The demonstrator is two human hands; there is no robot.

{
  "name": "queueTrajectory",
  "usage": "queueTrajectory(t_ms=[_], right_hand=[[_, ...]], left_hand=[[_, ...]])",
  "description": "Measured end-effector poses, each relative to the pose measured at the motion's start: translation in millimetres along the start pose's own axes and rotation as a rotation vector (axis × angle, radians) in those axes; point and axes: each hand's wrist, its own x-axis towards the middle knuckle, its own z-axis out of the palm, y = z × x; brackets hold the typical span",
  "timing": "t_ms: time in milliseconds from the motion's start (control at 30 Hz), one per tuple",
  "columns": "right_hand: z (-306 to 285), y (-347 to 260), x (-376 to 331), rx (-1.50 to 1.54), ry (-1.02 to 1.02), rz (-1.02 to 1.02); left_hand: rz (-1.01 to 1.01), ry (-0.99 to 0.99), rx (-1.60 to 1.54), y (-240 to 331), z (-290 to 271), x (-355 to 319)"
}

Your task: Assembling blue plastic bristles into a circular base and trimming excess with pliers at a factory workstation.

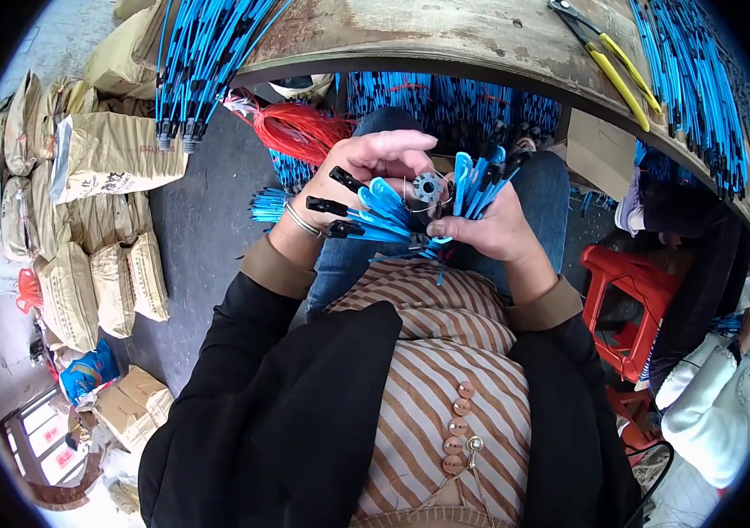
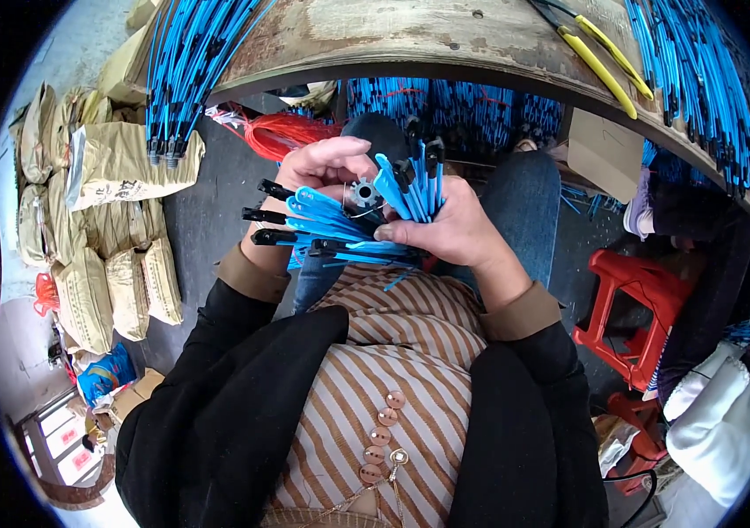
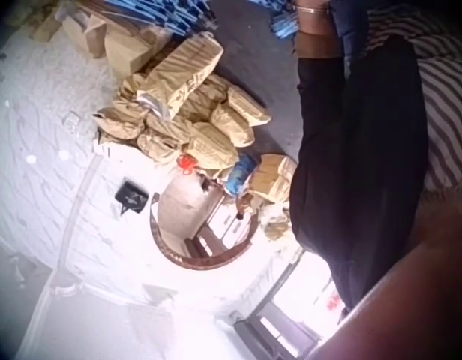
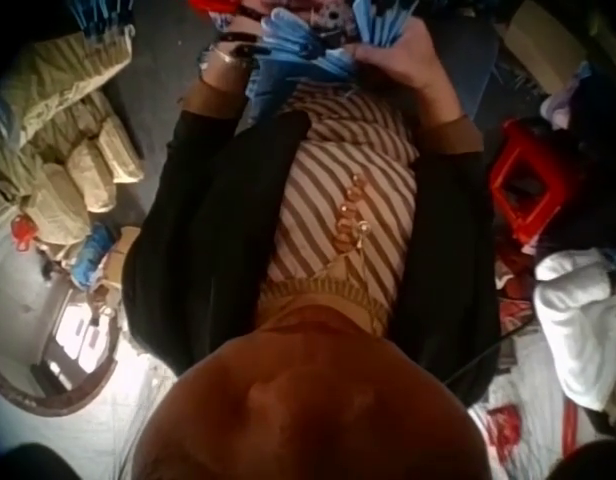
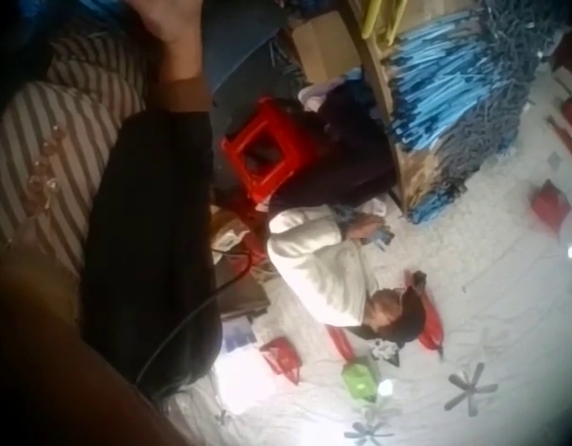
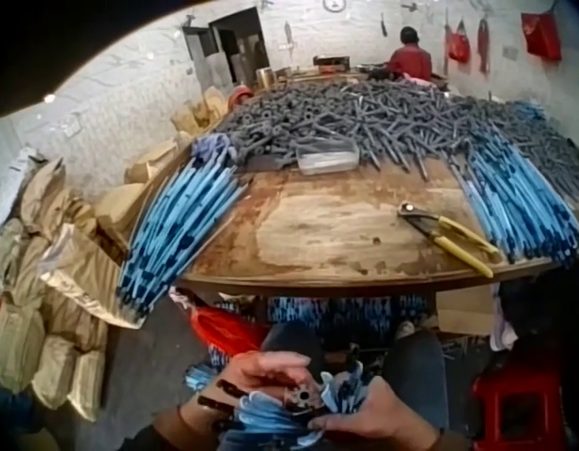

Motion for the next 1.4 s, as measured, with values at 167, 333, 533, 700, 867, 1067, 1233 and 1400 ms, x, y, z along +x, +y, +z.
queueTrajectory(t_ms=[167,333,533,700,867,1067,1233,1400], right_hand=[[3.0,-2.2,-0.3,0.01,0.008,-0.014],[3.7,-3.0,-0.4,0.078,0.014,0.012],[4.9,-4.1,-1.8,0.035,0.041,0.001],[3.9,1.0,-1.2,-0.022,0.09,-0.09],[8.3,0.2,-1.7,0.015,0.185,-0.066],[6.7,2.2,-0.9,-0.155,0.276,-0.066],[7.0,3.1,-3.3,-0.184,0.272,-0.052],[-3.7,8.1,-17.1,-0.21,0.199,-0.002]], left_hand=[[0.215,-0.166,0.332,2.5,-10.2,9.1],[0.109,-0.139,0.304,1.7,-10.5,6.0],[0.125,-0.096,0.305,0.0,-6.6,3.5],[0.102,-0.131,0.271,7.7,-7.5,6.8],[0.05,-0.158,0.24,12.7,-7.9,7.2],[-0.022,-0.003,0.04,22.8,15.1,2.4],[-0.01,0.078,0.337,23.1,27.2,7.8],[-0.067,0.149,0.433,14.0,37.9,7.7]])
